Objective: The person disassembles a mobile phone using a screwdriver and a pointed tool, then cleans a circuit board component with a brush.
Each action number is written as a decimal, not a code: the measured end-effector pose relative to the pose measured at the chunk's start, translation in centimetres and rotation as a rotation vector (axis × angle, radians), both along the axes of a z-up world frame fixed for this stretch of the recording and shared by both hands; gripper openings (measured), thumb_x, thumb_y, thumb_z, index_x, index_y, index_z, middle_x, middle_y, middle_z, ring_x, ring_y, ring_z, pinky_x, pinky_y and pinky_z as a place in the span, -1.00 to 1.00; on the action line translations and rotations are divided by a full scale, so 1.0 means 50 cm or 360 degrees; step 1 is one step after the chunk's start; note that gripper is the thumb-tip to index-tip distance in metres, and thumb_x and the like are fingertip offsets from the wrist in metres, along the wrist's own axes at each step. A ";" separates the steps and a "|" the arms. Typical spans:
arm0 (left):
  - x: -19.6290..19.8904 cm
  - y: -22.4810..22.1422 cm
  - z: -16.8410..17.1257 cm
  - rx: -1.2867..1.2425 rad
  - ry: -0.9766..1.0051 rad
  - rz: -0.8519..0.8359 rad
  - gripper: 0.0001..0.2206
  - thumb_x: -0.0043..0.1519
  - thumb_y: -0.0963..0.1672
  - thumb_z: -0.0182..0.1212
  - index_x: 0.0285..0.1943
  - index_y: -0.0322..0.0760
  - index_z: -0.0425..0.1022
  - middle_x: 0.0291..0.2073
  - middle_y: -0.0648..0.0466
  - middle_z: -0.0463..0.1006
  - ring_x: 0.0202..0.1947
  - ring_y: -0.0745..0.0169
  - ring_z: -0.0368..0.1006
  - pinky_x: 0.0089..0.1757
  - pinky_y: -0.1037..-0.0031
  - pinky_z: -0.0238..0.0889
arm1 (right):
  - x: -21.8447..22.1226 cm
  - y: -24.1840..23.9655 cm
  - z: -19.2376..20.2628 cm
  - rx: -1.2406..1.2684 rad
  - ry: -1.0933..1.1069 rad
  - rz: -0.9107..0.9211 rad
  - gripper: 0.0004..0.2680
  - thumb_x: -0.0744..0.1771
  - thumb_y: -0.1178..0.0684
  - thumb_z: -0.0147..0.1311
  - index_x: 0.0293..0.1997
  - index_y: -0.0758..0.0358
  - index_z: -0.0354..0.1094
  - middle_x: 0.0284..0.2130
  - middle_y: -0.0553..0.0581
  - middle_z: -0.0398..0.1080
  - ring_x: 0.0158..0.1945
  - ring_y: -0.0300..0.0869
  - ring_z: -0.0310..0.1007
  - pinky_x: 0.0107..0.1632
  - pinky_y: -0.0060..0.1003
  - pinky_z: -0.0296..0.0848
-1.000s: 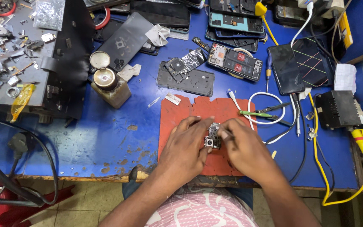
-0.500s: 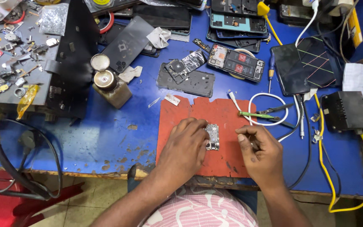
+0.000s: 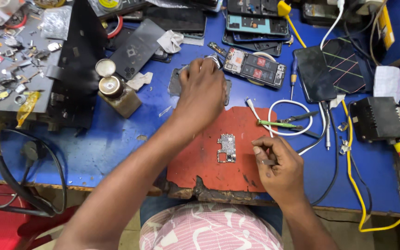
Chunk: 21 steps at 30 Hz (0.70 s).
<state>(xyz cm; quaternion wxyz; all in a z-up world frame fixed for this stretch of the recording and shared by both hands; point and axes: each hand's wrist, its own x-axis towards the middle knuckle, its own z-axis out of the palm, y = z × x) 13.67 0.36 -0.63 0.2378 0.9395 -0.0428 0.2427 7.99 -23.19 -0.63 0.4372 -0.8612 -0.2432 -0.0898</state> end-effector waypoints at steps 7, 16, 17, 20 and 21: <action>0.078 0.008 -0.041 0.0241 0.0206 0.0116 -0.82 0.07 -0.20 0.20 -0.18 -0.38 0.59 0.06 -0.15 0.35 0.19 -0.22 0.16 0.09 -0.19 -0.03 | 0.000 -0.003 -0.001 0.0031 0.0045 -0.0022 -0.94 0.33 0.21 0.19 -0.16 0.30 0.44 -0.40 0.00 0.42 -0.54 -0.43 0.22 -0.50 -0.43 0.20; -0.169 -0.018 0.052 -0.0514 -0.0191 -0.0226 -0.87 0.25 -0.24 0.23 -0.04 -0.32 0.47 -0.03 -0.06 0.42 0.10 -0.11 0.34 0.12 0.13 0.24 | 0.004 0.004 0.006 -0.0072 0.0071 -0.0022 -0.96 0.34 0.22 0.18 -0.17 0.31 0.46 -0.41 0.03 0.41 -0.56 -0.36 0.20 -0.48 -0.40 0.19; -0.197 -0.029 0.049 -0.0615 -0.0089 -0.0267 -0.85 0.25 -0.23 0.25 -0.03 -0.33 0.47 -0.02 -0.06 0.44 0.11 -0.11 0.35 0.12 0.13 0.25 | 0.004 0.006 0.009 -0.0034 0.0081 0.0086 -0.95 0.33 0.24 0.16 -0.17 0.31 0.45 -0.38 0.04 0.44 -0.48 -0.34 0.33 -0.42 -0.41 0.29; -0.239 -0.051 0.028 -0.0582 0.0037 -0.0298 -0.68 0.13 -0.20 0.30 0.08 -0.36 0.48 0.07 -0.11 0.44 0.24 -0.19 0.29 0.21 0.07 0.16 | 0.007 0.013 0.023 -0.0101 0.0123 0.0255 -0.91 0.29 0.30 0.12 -0.19 0.31 0.44 -0.35 0.07 0.47 -0.39 -0.24 0.47 -0.34 -0.38 0.41; -0.244 -0.052 0.020 -0.0594 0.0037 -0.0290 -0.68 0.13 -0.20 0.30 0.08 -0.36 0.48 0.07 -0.11 0.44 0.24 -0.19 0.29 0.21 0.07 0.16 | 0.008 0.017 0.029 -0.0194 0.0155 0.0324 -0.88 0.25 0.34 0.09 -0.22 0.30 0.44 -0.36 0.10 0.47 -0.39 -0.16 0.49 -0.31 -0.34 0.44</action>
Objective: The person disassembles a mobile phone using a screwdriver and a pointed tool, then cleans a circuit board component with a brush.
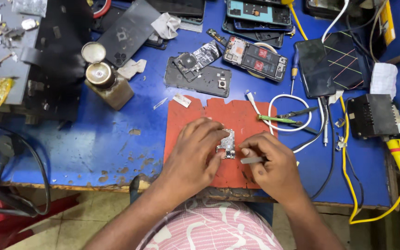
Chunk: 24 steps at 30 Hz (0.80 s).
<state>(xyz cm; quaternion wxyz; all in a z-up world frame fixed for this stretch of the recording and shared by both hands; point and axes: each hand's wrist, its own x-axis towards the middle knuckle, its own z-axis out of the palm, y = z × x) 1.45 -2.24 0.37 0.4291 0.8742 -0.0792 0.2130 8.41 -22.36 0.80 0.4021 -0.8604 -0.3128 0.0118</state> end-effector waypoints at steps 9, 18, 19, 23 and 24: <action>-0.011 0.001 -0.022 0.0153 0.0078 -0.0017 -0.59 0.09 -0.19 0.29 0.16 -0.37 0.49 0.19 -0.08 0.45 0.28 -0.22 0.24 0.24 0.03 0.04 | -0.025 0.030 0.023 -0.0191 -0.0173 0.0183 -0.82 0.22 0.26 0.19 -0.14 0.25 0.46 -0.28 0.14 0.50 -0.33 -0.06 0.56 -0.32 -0.27 0.50; -0.010 0.001 -0.034 0.0146 0.0082 0.0008 -0.64 0.11 -0.21 0.25 0.12 -0.37 0.54 0.17 -0.06 0.50 0.29 -0.20 0.25 0.27 0.07 0.06 | -0.054 0.037 -0.012 -0.0398 -0.0757 0.0156 -0.80 0.21 0.27 0.23 -0.15 0.25 0.37 -0.41 0.12 0.48 -0.41 -0.01 0.50 -0.37 -0.13 0.43; -0.009 0.002 -0.034 0.0168 0.0076 0.0002 -0.63 0.09 -0.21 0.25 0.12 -0.38 0.54 0.16 -0.06 0.50 0.28 -0.22 0.25 0.26 0.06 0.05 | -0.055 0.039 -0.014 -0.0397 -0.0759 0.0157 -0.80 0.21 0.27 0.23 -0.15 0.25 0.37 -0.41 0.12 0.48 -0.41 -0.01 0.50 -0.37 -0.13 0.43; -0.008 0.003 -0.034 0.0188 0.0061 -0.0006 -0.60 0.06 -0.21 0.27 0.13 -0.39 0.52 0.16 -0.07 0.50 0.27 -0.23 0.26 0.26 0.06 0.06 | -0.058 0.043 -0.022 -0.0370 -0.0814 0.0105 -0.80 0.24 0.24 0.27 -0.14 0.28 0.34 -0.48 0.14 0.44 -0.44 -0.02 0.49 -0.38 -0.11 0.41; -0.009 0.003 -0.034 0.0189 0.0061 -0.0006 -0.60 0.06 -0.21 0.27 0.13 -0.39 0.52 0.16 -0.07 0.50 0.27 -0.23 0.26 0.26 0.06 0.06 | -0.059 0.044 -0.023 -0.0362 -0.0818 0.0092 -0.79 0.23 0.25 0.26 -0.13 0.29 0.33 -0.49 0.13 0.43 -0.44 -0.03 0.49 -0.39 -0.11 0.41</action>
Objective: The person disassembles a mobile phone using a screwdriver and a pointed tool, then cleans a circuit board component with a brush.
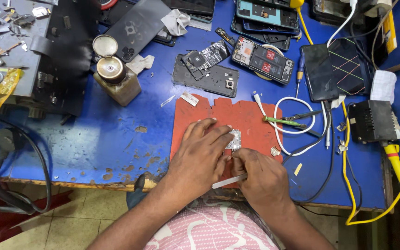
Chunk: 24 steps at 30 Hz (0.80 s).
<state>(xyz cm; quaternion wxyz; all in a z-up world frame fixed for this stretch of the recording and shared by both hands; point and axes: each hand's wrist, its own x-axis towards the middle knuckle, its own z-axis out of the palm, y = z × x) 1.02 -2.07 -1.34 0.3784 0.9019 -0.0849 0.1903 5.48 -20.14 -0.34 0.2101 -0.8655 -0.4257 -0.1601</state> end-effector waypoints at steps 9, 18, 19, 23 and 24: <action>-0.003 0.001 0.007 -0.0093 -0.0030 0.0005 -0.42 0.08 -0.21 0.29 0.36 -0.41 0.30 0.12 -0.16 0.49 0.26 -0.26 0.27 0.26 0.04 0.08 | 0.006 -0.009 -0.022 0.0085 0.0161 0.0033 -0.76 0.24 0.27 0.25 -0.10 0.31 0.25 -0.51 0.07 0.44 -0.45 -0.07 0.51 -0.41 -0.13 0.41; 0.001 -0.004 0.005 -0.0011 -0.0064 -0.0052 -0.56 0.12 -0.17 0.30 0.23 -0.34 0.43 0.17 -0.10 0.47 0.26 -0.22 0.27 0.23 -0.01 0.05 | 0.021 -0.028 -0.058 0.0687 0.0659 -0.0112 -0.70 0.30 0.33 0.17 -0.01 0.31 0.04 -0.33 0.10 0.47 -0.56 -0.47 0.12 -0.51 -0.51 0.15; 0.003 -0.007 0.004 0.0018 -0.0084 -0.0084 -0.63 0.12 -0.15 0.32 0.11 -0.32 0.48 0.14 -0.07 0.48 0.25 -0.19 0.28 0.21 -0.05 0.03 | 0.020 -0.031 -0.059 0.0692 0.0658 -0.0110 -0.70 0.30 0.33 0.17 -0.01 0.31 0.04 -0.33 0.10 0.47 -0.56 -0.47 0.12 -0.51 -0.51 0.15; 0.003 -0.009 -0.004 0.0105 -0.0096 -0.0091 -0.86 0.16 -0.15 0.32 -0.14 -0.24 0.57 -0.07 0.07 0.55 0.21 -0.04 0.35 0.26 -0.06 0.04 | 0.016 -0.038 -0.052 0.0807 0.0877 -0.0059 -0.74 0.31 0.33 0.17 -0.03 0.31 0.11 -0.29 0.11 0.50 -0.51 -0.49 0.22 -0.49 -0.56 0.20; 0.002 -0.009 -0.004 0.0106 -0.0096 -0.0094 -0.86 0.16 -0.15 0.32 -0.14 -0.24 0.57 -0.07 0.07 0.55 0.21 -0.04 0.35 0.26 -0.06 0.04 | 0.018 -0.040 -0.045 0.0829 0.0967 -0.0075 -0.78 0.32 0.33 0.18 -0.04 0.32 0.19 -0.27 0.09 0.52 -0.49 -0.51 0.32 -0.48 -0.58 0.26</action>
